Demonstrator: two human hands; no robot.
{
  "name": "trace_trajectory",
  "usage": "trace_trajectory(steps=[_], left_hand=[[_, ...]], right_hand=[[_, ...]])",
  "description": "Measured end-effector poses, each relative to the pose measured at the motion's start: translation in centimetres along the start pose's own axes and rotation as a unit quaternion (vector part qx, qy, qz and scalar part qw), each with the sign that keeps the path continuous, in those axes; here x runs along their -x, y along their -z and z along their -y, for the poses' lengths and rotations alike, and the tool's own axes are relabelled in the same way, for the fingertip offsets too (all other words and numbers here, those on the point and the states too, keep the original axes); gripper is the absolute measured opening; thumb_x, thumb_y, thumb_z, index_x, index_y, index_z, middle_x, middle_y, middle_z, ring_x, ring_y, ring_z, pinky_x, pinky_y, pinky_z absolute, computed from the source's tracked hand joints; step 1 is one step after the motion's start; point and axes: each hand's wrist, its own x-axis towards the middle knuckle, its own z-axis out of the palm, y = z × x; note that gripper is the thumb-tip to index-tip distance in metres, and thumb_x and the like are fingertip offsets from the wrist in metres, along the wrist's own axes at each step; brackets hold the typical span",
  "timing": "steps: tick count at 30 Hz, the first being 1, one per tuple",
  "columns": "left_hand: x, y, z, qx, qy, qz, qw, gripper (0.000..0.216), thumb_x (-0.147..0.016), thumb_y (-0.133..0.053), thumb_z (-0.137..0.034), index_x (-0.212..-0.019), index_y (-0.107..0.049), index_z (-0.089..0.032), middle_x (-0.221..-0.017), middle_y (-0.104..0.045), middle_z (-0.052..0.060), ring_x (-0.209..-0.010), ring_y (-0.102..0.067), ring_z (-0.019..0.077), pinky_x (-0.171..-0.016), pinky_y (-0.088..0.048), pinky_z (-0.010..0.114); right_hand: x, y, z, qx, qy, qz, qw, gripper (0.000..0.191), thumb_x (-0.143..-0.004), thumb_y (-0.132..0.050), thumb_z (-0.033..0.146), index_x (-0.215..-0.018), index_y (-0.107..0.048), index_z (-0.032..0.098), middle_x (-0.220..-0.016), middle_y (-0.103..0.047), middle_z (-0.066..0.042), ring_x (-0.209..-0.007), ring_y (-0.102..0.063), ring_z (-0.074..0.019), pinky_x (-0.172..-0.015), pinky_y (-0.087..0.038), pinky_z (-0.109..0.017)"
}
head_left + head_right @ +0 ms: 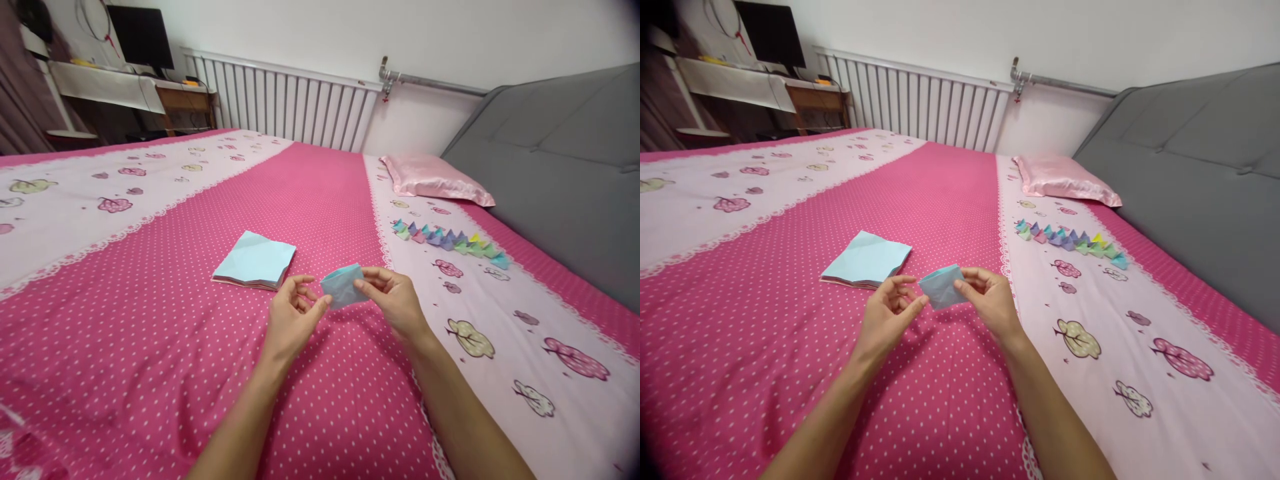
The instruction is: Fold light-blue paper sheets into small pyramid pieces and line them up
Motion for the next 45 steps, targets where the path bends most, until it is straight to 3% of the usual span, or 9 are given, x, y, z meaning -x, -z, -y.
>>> trace_trajectory(steps=[6, 10, 18, 24, 29, 45], left_hand=[[-0.1, -0.1, -0.1, 0.070, 0.045, 0.023, 0.996, 0.035, -0.065, -0.069, -0.041, -0.084, -0.068, -0.010, -0.070, -0.064, 0.005, -0.057, -0.053, 0.0106, -0.054, -0.042, 0.023], [0.0, 0.2, -0.2, 0.093, 0.044, 0.044, 0.994, 0.027, -0.068, -0.067, -0.038, -0.075, -0.069, -0.012, -0.060, -0.061, 0.001, -0.055, -0.050, 0.0095, -0.056, -0.040, 0.022], [0.0, 0.3, -0.1, 0.041, 0.029, 0.057, 0.997, 0.024, -0.069, -0.066, -0.037, -0.065, -0.069, -0.013, -0.049, -0.052, -0.003, -0.047, -0.040, 0.0062, -0.048, -0.031, 0.020], [0.0, 0.3, 0.2, 0.032, 0.014, 0.073, 0.997, 0.023, -0.067, -0.068, -0.035, -0.073, -0.073, -0.014, -0.059, -0.063, 0.002, -0.052, -0.048, 0.0096, -0.051, -0.036, 0.022], [0.1, 0.1, 0.2, 0.067, 0.014, 0.071, 0.995, 0.022, -0.067, -0.069, -0.031, -0.083, -0.073, -0.017, -0.080, -0.071, 0.007, -0.070, -0.061, 0.0160, -0.065, -0.046, 0.026], [0.1, 0.2, 0.0, 0.022, -0.016, 0.057, 0.998, 0.016, -0.068, -0.067, -0.029, -0.075, -0.074, -0.016, -0.073, -0.071, 0.006, -0.064, -0.061, 0.0158, -0.062, -0.045, 0.026]], right_hand=[[0.3, -0.5, 0.4, -0.106, -0.086, 0.050, 0.989, 0.036, -0.062, -0.075, 0.038, -0.090, -0.065, 0.017, -0.080, -0.072, -0.006, -0.073, -0.067, -0.0179, -0.070, -0.053, -0.030], [0.5, -0.9, 0.4, -0.103, -0.085, 0.066, 0.989, 0.038, -0.061, -0.075, 0.039, -0.090, -0.065, 0.017, -0.081, -0.072, -0.006, -0.074, -0.067, -0.0186, -0.071, -0.052, -0.031], [0.4, -0.9, 0.5, -0.076, -0.058, 0.055, 0.994, 0.034, -0.064, -0.072, 0.042, -0.085, -0.066, 0.017, -0.081, -0.071, -0.006, -0.075, -0.065, -0.0177, -0.068, -0.052, -0.029], [0.6, -0.9, 0.4, -0.037, -0.039, 0.047, 0.997, 0.027, -0.065, -0.071, 0.040, -0.079, -0.067, 0.017, -0.074, -0.069, -0.003, -0.066, -0.062, -0.0152, -0.060, -0.051, -0.027], [0.7, -0.9, 0.3, -0.031, -0.021, 0.080, 0.996, 0.021, -0.068, -0.070, 0.036, -0.076, -0.068, 0.017, -0.071, -0.068, -0.002, -0.063, -0.061, -0.0134, -0.058, -0.049, -0.025], [0.5, -0.5, 0.8, 0.059, 0.025, 0.081, 0.995, 0.021, -0.076, -0.061, 0.038, -0.078, -0.072, 0.020, -0.075, -0.071, -0.002, -0.069, -0.063, -0.0165, -0.062, -0.050, -0.027]])
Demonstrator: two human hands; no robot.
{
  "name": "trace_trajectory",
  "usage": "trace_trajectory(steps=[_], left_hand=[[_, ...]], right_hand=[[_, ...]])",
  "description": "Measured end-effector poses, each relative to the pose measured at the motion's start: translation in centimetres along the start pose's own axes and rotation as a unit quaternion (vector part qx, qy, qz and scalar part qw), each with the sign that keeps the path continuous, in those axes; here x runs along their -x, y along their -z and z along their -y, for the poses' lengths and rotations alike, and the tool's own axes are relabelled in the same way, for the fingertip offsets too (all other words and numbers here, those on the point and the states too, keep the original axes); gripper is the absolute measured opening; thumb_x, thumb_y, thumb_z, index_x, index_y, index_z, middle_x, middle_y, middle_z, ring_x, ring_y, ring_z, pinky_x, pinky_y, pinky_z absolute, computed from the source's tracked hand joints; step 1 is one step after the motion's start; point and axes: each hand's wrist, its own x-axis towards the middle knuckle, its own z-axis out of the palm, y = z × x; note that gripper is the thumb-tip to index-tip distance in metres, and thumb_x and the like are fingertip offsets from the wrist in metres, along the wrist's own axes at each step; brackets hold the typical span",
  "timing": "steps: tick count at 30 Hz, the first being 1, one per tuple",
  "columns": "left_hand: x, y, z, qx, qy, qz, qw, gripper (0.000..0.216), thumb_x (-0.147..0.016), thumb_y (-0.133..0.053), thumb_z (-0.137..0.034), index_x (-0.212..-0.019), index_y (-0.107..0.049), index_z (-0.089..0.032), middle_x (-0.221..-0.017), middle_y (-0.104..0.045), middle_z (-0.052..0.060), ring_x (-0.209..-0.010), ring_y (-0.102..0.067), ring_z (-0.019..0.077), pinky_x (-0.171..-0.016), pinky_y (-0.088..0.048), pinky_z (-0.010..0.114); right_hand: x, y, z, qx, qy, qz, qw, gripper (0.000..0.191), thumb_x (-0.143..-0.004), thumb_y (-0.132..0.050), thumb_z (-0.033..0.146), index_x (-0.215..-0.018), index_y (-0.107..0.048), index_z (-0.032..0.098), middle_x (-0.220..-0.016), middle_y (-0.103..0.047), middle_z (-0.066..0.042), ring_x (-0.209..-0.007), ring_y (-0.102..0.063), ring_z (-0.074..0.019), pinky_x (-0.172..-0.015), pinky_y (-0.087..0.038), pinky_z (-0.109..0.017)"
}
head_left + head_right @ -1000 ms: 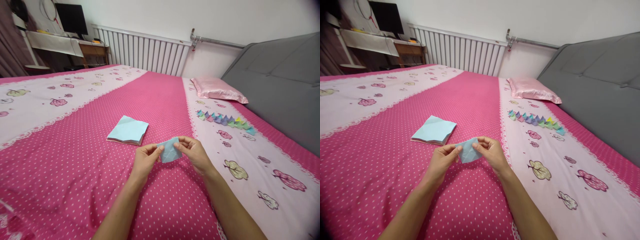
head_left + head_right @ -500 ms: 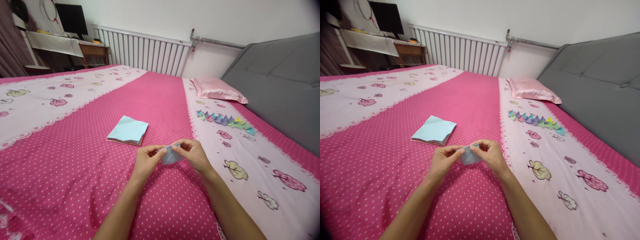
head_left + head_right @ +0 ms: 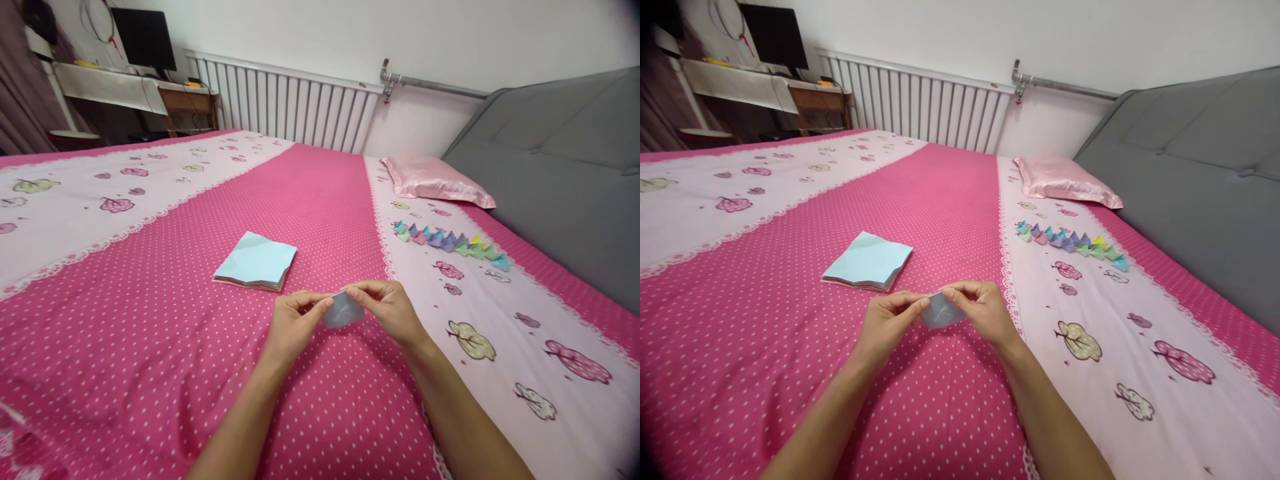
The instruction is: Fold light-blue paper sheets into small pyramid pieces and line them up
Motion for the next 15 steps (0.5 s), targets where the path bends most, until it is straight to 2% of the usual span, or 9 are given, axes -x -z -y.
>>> trace_trajectory(steps=[7, 12, 15], left_hand=[[-0.02, -0.01, -0.16, 0.000, 0.018, -0.020, 1.000, 0.017, -0.068, -0.068, -0.030, -0.074, -0.074, -0.015, -0.068, -0.070, 0.005, -0.060, -0.057, 0.0132, -0.059, -0.043, 0.024], [-0.09, 0.06, -0.18, -0.016, 0.020, -0.017, 1.000, 0.023, -0.070, -0.065, -0.035, -0.073, -0.073, -0.014, -0.048, -0.056, -0.002, -0.043, -0.042, 0.0068, -0.046, -0.033, 0.020], [-0.09, 0.03, -0.17, -0.013, 0.040, -0.030, 0.999, 0.026, -0.069, -0.065, -0.038, -0.072, -0.072, -0.013, -0.045, -0.053, -0.003, -0.039, -0.035, 0.0052, -0.042, -0.029, 0.020]], right_hand=[[-0.11, 0.20, -0.16, -0.016, -0.017, -0.007, 1.000, 0.026, -0.078, -0.059, 0.040, -0.085, -0.073, 0.019, -0.076, -0.070, -0.003, -0.071, -0.062, -0.0176, -0.063, -0.048, -0.027], [-0.20, 0.17, -0.21, -0.046, -0.036, -0.024, 0.998, 0.026, -0.077, -0.060, 0.040, -0.083, -0.073, 0.018, -0.073, -0.069, -0.002, -0.067, -0.061, -0.0160, -0.061, -0.047, -0.026], [-0.12, 0.02, -0.11, -0.070, -0.060, -0.020, 0.996, 0.027, -0.076, -0.061, 0.040, -0.084, -0.071, 0.016, -0.073, -0.069, -0.004, -0.067, -0.062, -0.0160, -0.060, -0.047, -0.026]])
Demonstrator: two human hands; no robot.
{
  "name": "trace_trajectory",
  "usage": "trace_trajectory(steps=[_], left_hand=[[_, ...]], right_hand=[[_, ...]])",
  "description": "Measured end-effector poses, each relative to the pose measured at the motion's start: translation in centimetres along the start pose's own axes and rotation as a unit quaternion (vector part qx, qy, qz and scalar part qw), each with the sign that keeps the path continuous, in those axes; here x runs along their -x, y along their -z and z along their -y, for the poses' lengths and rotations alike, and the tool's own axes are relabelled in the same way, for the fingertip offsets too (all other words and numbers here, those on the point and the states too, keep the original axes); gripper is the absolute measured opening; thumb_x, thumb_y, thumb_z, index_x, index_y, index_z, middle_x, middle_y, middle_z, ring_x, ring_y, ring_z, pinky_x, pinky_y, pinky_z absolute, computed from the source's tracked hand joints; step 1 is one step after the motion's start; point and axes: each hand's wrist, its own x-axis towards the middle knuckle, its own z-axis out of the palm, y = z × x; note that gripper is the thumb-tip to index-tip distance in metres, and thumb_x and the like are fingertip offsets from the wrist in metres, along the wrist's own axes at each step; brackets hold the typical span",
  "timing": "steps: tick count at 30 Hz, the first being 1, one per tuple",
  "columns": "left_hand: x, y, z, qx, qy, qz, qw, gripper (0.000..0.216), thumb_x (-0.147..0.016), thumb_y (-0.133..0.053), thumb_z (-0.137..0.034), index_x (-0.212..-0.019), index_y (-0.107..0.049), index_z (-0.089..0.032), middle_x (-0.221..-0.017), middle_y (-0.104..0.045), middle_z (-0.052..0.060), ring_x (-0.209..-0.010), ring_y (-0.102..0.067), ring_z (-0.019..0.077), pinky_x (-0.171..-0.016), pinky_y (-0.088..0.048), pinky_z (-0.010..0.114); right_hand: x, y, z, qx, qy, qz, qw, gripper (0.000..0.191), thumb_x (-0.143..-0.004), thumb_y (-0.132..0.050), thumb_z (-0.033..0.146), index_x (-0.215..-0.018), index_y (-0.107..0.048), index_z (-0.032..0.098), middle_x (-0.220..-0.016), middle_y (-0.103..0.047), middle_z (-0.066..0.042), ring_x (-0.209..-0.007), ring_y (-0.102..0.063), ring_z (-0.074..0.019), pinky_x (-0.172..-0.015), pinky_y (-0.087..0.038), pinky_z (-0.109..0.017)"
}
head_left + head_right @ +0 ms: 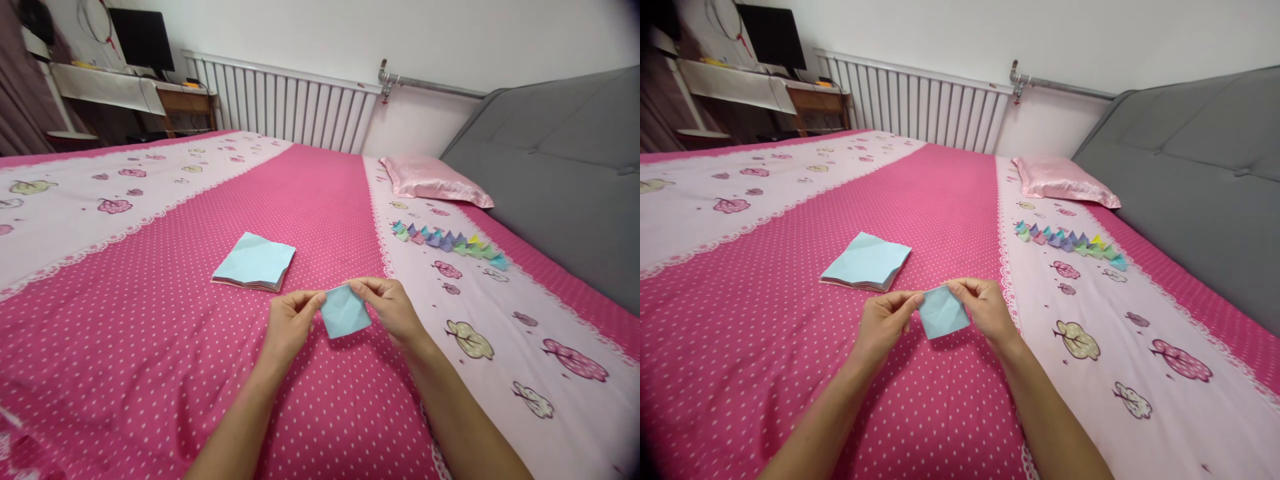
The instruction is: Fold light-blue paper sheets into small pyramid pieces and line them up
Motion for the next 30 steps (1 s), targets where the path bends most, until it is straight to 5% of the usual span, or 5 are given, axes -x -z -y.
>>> trace_trajectory(steps=[6, 12, 20, 30], left_hand=[[0.1, -0.2, 0.0, 0.016, 0.007, -0.045, 0.999, 0.025, -0.068, -0.067, -0.037, -0.071, -0.071, -0.013, -0.048, -0.055, -0.003, -0.039, -0.036, 0.0045, -0.041, -0.030, 0.019], [0.1, -0.2, -0.3, 0.039, 0.025, -0.059, 0.997, 0.025, -0.067, -0.067, -0.037, -0.075, -0.071, -0.013, -0.038, -0.046, -0.005, -0.038, -0.037, 0.0052, -0.042, -0.031, 0.018], [0.3, -1.0, 0.5, 0.079, 0.107, 0.090, 0.987, 0.036, -0.055, -0.075, -0.037, -0.075, -0.069, -0.009, -0.066, -0.066, 0.006, -0.045, -0.049, 0.0074, -0.044, -0.038, 0.020], [0.3, -0.9, 0.6, 0.049, 0.115, 0.125, 0.984, 0.028, -0.071, -0.063, -0.037, -0.073, -0.066, -0.009, -0.062, -0.067, 0.007, -0.040, -0.053, 0.0089, -0.044, -0.034, 0.021]], right_hand=[[0.2, -0.3, -0.6, -0.072, -0.064, 0.100, 0.990, 0.035, -0.068, -0.070, 0.033, -0.097, -0.063, 0.016, -0.084, -0.070, -0.006, -0.073, -0.065, -0.0183, -0.066, -0.051, -0.030], [0.0, 0.1, -0.9, -0.060, -0.072, 0.089, 0.992, 0.040, -0.062, -0.074, 0.034, -0.096, -0.064, 0.016, -0.086, -0.071, -0.007, -0.077, -0.067, -0.0205, -0.072, -0.051, -0.034], [0.0, -0.3, -1.0, -0.078, -0.062, 0.039, 0.994, 0.041, -0.060, -0.075, 0.034, -0.095, -0.063, 0.015, -0.083, -0.072, -0.007, -0.074, -0.067, -0.0212, -0.071, -0.051, -0.034], [-0.1, -0.3, -0.8, -0.071, -0.057, 0.004, 0.996, 0.038, -0.063, -0.073, 0.034, -0.093, -0.062, 0.014, -0.083, -0.072, -0.007, -0.076, -0.067, -0.0209, -0.076, -0.050, -0.034]])
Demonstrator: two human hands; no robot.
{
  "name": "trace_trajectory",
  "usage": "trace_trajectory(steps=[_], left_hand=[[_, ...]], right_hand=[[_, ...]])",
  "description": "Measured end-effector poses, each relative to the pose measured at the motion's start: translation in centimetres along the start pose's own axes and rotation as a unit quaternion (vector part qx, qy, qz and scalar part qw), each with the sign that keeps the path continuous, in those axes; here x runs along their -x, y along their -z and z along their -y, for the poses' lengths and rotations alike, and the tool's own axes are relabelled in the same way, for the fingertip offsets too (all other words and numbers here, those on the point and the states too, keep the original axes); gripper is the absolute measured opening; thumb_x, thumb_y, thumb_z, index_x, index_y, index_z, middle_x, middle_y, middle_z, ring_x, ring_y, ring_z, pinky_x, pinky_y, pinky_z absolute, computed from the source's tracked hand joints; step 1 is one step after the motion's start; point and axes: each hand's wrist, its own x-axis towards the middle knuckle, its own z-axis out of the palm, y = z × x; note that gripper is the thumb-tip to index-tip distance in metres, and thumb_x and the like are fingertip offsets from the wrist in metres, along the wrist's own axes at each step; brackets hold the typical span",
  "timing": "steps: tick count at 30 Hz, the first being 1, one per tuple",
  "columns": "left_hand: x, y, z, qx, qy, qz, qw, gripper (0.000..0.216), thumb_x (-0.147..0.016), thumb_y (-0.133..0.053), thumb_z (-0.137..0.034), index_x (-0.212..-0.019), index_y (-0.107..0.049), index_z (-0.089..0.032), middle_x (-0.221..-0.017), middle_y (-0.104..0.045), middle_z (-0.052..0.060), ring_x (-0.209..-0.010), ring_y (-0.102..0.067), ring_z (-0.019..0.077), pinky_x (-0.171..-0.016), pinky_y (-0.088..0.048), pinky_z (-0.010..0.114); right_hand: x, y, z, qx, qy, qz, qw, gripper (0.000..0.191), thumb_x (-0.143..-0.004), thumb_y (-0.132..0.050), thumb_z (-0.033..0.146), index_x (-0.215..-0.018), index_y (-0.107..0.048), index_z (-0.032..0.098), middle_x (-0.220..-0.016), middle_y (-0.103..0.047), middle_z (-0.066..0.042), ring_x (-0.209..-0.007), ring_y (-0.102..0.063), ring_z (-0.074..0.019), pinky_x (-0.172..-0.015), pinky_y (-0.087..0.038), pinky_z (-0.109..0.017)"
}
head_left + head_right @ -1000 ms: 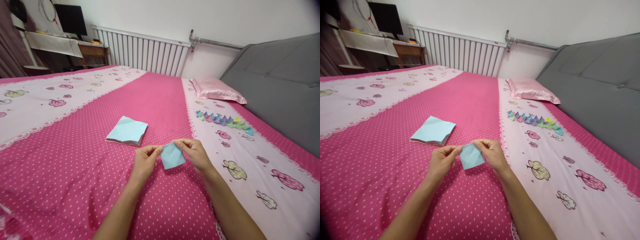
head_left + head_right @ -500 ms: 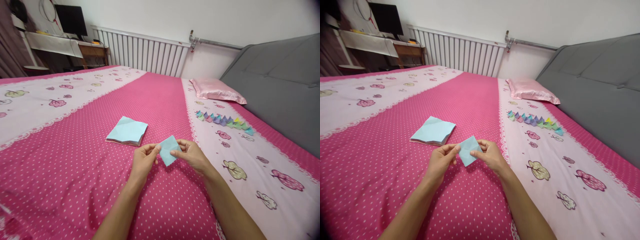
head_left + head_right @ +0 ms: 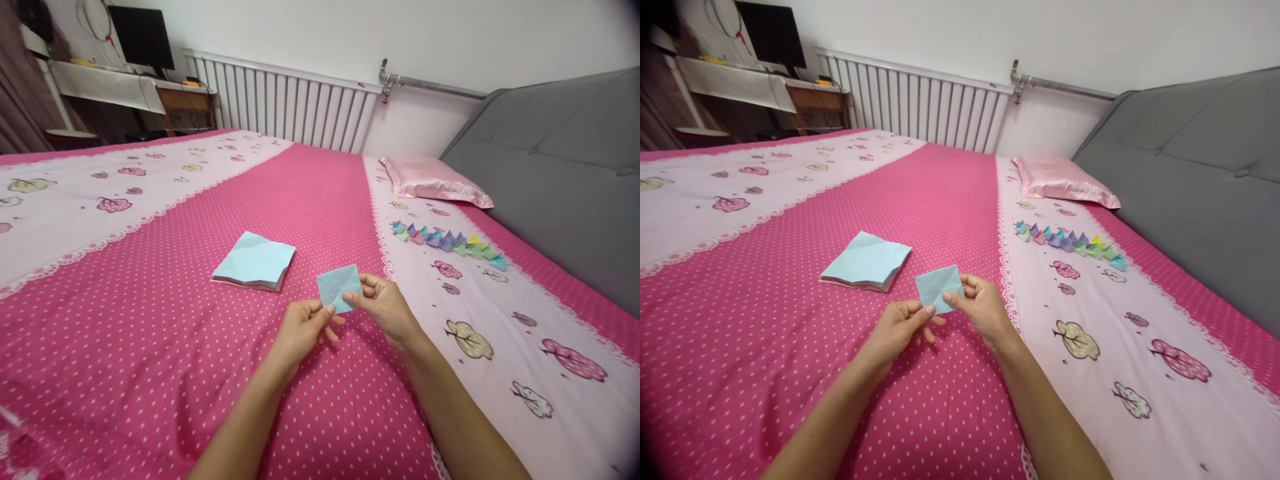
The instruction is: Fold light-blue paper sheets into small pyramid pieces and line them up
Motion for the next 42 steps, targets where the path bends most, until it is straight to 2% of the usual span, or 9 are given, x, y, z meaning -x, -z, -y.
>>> trace_trajectory(steps=[6, 11, 18, 22, 28, 31, 34, 39, 42], left_hand=[[-0.2, 0.0, 0.1, 0.012, 0.011, 0.008, 1.000, 0.019, -0.076, -0.057, -0.029, -0.079, -0.061, -0.011, -0.075, -0.069, 0.009, -0.048, -0.060, 0.0107, -0.044, -0.034, 0.019], [-0.7, 0.3, 0.7, 0.003, -0.002, -0.015, 1.000, 0.018, -0.074, -0.059, -0.030, -0.076, -0.059, -0.012, -0.070, -0.068, 0.007, -0.046, -0.059, 0.0108, -0.046, -0.038, 0.021], [-1.2, 0.9, 2.5, -0.156, -0.092, -0.061, 0.982, 0.021, -0.078, -0.051, -0.031, -0.071, -0.062, -0.014, -0.063, -0.064, 0.003, -0.049, -0.057, 0.0124, -0.052, -0.042, 0.024], [-1.1, 0.8, 2.4, -0.170, -0.103, -0.057, 0.978, 0.024, -0.079, -0.049, -0.032, -0.071, -0.062, -0.014, -0.065, -0.064, 0.004, -0.050, -0.057, 0.0126, -0.052, -0.042, 0.023], [-1.3, 0.8, 2.3, -0.107, -0.089, -0.090, 0.986, 0.028, -0.078, -0.052, -0.033, -0.094, -0.062, -0.013, -0.073, -0.065, 0.004, -0.051, -0.058, 0.0123, -0.054, -0.045, 0.025], [-1.6, 0.8, 1.9, -0.079, -0.082, -0.114, 0.987, 0.039, -0.078, -0.053, -0.041, -0.104, -0.058, -0.013, -0.081, -0.065, 0.007, -0.053, -0.059, 0.0122, -0.054, -0.046, 0.026], [-2.3, 0.4, 0.4, -0.084, -0.097, -0.103, 0.986, 0.049, -0.076, -0.055, -0.047, -0.112, -0.054, -0.013, -0.097, -0.064, 0.012, -0.069, -0.062, 0.0162, -0.061, -0.048, 0.028], [-5.2, -1.5, -3.6, -0.185, -0.164, -0.022, 0.969, 0.052, -0.074, -0.059, -0.047, -0.117, -0.056, -0.018, -0.119, -0.057, 0.015, -0.107, -0.053, 0.0269, -0.088, -0.042, 0.039], [-7.8, -3.0, -5.3, -0.177, -0.136, 0.052, 0.973, 0.052, -0.068, -0.066, -0.044, -0.114, -0.059, -0.021, -0.127, -0.052, 0.014, -0.117, -0.046, 0.0316, -0.097, -0.034, 0.045]], right_hand=[[-0.1, 0.4, 0.0, -0.006, -0.009, 0.001, 1.000, 0.040, -0.065, -0.071, 0.033, -0.099, -0.060, 0.014, -0.082, -0.072, -0.007, -0.076, -0.068, -0.0210, -0.076, -0.050, -0.034], [-0.1, 0.4, 0.0, -0.008, -0.021, 0.020, 1.000, 0.043, -0.064, -0.071, 0.035, -0.100, -0.060, 0.015, -0.082, -0.072, -0.007, -0.073, -0.068, -0.0207, -0.075, -0.051, -0.035], [-0.3, 0.6, 0.1, 0.021, -0.012, 0.006, 1.000, 0.039, -0.056, -0.076, 0.035, -0.087, -0.063, 0.015, -0.082, -0.072, -0.007, -0.076, -0.067, -0.0219, -0.073, -0.052, -0.035], [-0.4, 0.7, 0.0, 0.028, -0.004, -0.012, 1.000, 0.033, -0.056, -0.075, 0.033, -0.082, -0.064, 0.015, -0.079, -0.072, -0.006, -0.074, -0.067, -0.0215, -0.073, -0.052, -0.036], [-0.7, 1.3, 0.0, 0.069, 0.051, -0.059, 0.995, 0.025, -0.064, -0.069, 0.031, -0.084, -0.066, 0.015, -0.083, -0.071, -0.006, -0.078, -0.066, -0.0211, -0.075, -0.051, -0.035], [-0.9, 1.8, 0.1, 0.133, 0.118, -0.110, 0.978, 0.016, -0.070, -0.064, 0.029, -0.081, -0.068, 0.017, -0.083, -0.071, -0.005, -0.080, -0.065, -0.0198, -0.078, -0.049, -0.034], [-1.3, 2.7, 0.1, 0.215, 0.184, -0.157, 0.946, 0.014, -0.075, -0.060, 0.029, -0.081, -0.070, 0.021, -0.082, -0.070, -0.003, -0.081, -0.064, -0.0196, -0.080, -0.047, -0.035], [-1.9, 4.8, 0.5, 0.316, 0.277, -0.210, 0.883, 0.020, -0.077, -0.055, 0.016, -0.086, -0.070, 0.025, -0.090, -0.067, -0.004, -0.089, -0.059, -0.0202, -0.085, -0.045, -0.037], [-2.1, 6.1, 0.9, 0.344, 0.304, -0.225, 0.859, 0.033, -0.075, -0.049, 0.005, -0.092, -0.068, 0.026, -0.093, -0.065, -0.005, -0.092, -0.057, -0.0207, -0.086, -0.044, -0.038]])
